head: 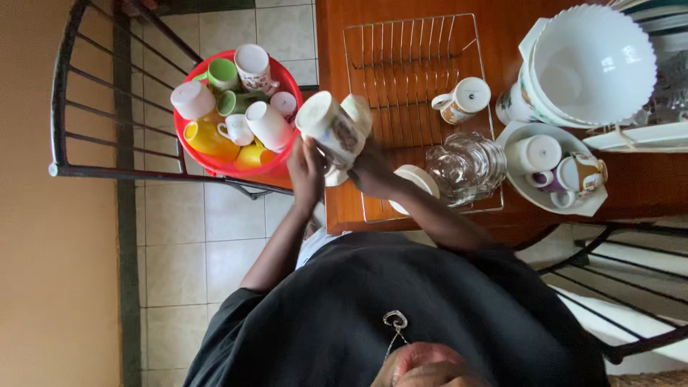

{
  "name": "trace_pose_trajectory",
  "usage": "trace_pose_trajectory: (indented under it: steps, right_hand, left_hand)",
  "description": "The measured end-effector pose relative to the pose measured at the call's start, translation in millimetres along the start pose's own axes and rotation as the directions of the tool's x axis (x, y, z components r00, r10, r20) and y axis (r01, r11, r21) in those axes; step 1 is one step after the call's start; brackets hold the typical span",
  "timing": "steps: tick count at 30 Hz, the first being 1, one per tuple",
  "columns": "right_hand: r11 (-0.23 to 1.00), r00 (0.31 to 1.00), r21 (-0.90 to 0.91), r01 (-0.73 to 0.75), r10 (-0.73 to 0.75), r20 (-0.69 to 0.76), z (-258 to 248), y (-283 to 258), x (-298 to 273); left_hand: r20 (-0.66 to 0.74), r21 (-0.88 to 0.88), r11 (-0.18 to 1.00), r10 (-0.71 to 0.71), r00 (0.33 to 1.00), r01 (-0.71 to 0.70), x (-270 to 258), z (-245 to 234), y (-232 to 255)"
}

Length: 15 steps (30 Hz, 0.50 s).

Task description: The person wipes the inside and outside of several cups and mugs with a cloth, placing them on a drying rack and later into a red basin.

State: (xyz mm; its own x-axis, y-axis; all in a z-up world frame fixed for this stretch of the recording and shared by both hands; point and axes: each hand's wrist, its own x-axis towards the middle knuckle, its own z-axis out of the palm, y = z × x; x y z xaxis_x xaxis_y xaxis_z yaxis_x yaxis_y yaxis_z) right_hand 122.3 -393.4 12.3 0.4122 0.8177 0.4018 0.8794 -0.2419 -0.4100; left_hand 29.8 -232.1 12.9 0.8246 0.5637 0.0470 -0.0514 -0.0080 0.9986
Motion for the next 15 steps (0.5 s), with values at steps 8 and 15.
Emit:
trace_pose_trajectory:
  steps: [8,15]
  right_hand:
    - [-0.272,0.994,0.957,-0.105,-0.009,0.107,-24,-9,20]
    - [0.877,0.974,0.423,-0.226,0.203,0.098,16,1,-22]
  left_hand:
    - [0.193,-0.108,0.970,0.235,0.953,-0.218,18,-13,2]
    - [0.214,-0.287,0.955,-0.015,0.977,0.077,26,-8,-13]
